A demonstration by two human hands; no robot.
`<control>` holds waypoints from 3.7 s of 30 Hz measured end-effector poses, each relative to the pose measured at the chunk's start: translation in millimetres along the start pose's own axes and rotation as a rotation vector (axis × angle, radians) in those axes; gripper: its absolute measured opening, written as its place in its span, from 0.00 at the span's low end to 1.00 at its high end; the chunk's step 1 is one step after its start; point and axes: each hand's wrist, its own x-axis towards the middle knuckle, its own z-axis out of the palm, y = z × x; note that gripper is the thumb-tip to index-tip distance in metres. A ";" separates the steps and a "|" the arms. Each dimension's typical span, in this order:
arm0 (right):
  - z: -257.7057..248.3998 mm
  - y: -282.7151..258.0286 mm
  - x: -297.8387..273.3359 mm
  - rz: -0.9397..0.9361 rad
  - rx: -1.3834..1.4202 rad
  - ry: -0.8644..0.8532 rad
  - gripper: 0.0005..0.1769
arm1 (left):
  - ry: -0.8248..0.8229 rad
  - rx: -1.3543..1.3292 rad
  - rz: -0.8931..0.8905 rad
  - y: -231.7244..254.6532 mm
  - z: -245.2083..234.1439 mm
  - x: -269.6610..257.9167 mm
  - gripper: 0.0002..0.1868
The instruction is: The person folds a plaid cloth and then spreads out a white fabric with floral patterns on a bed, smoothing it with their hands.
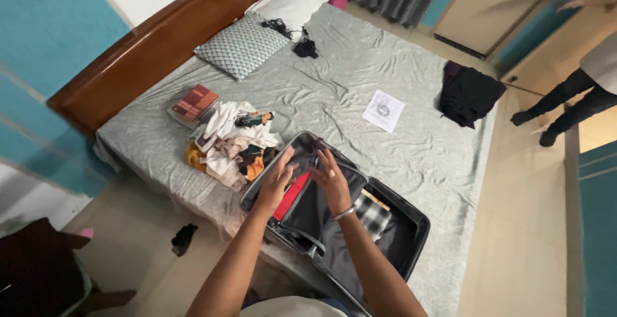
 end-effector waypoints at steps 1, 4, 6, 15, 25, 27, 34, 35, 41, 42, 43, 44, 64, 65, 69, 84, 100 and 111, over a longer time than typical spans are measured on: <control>7.9 3.4 2.6 -0.001 -0.017 -0.005 0.47 | -0.004 0.021 0.032 2.7 -8.7 0.5 0.41; 32.0 10.4 4.9 -0.005 -0.043 -0.014 0.48 | 0.001 0.070 0.020 17.1 -29.9 -4.2 0.41; 46.9 14.2 8.0 -0.005 -0.033 -0.012 0.48 | 0.012 0.079 0.003 29.1 -41.2 -4.2 0.41; 86.9 43.3 27.6 0.025 0.014 -0.043 0.49 | 0.068 0.023 0.017 59.8 -86.6 -18.7 0.41; 105.1 50.3 59.2 0.057 0.036 -0.066 0.49 | 0.112 0.032 0.013 64.7 -111.0 -9.2 0.41; 103.3 53.2 69.7 0.065 0.024 -0.056 0.48 | 0.122 0.019 0.007 64.5 -114.5 -1.4 0.41; 91.7 69.8 117.1 0.038 0.065 -0.100 0.45 | 0.117 0.012 0.128 42.2 -143.8 42.6 0.40; 91.3 70.7 122.5 0.061 0.050 -0.084 0.45 | 0.112 -0.008 0.175 39.7 -146.1 50.1 0.39; 87.6 72.1 161.1 0.079 0.001 -0.114 0.46 | 0.203 -0.008 -0.055 66.0 -149.7 77.6 0.41; 86.5 71.3 166.8 0.078 -0.007 -0.118 0.47 | 0.205 0.015 -0.061 71.8 -149.8 82.5 0.41; 85.7 71.0 170.5 0.065 -0.003 -0.126 0.47 | 0.212 0.037 -0.064 76.8 -150.7 85.4 0.42; 85.4 70.9 173.5 0.051 0.001 -0.134 0.47 | 0.218 0.059 -0.068 79.8 -150.0 88.3 0.42; 72.5 94.5 245.2 0.042 0.021 0.028 0.44 | 0.184 -0.137 -0.124 56.7 -195.3 189.8 0.34; 75.2 95.8 250.8 0.029 0.022 0.043 0.44 | 0.170 -0.143 -0.124 56.4 -200.0 197.1 0.34; 87.1 96.4 265.9 -0.007 -0.024 0.091 0.45 | 0.135 -0.131 -0.160 57.8 -218.7 225.1 0.33; 131.1 116.1 289.3 -0.067 -0.015 0.351 0.47 | -0.108 -0.196 -0.256 35.3 -274.3 298.9 0.36; 105.2 118.4 274.3 -0.084 0.019 0.373 0.48 | -0.158 -0.224 -0.217 23.2 -263.7 304.7 0.33; 91.0 145.8 268.2 0.008 0.058 0.396 0.46 | -0.006 -0.093 -0.358 -39.4 -292.1 284.2 0.31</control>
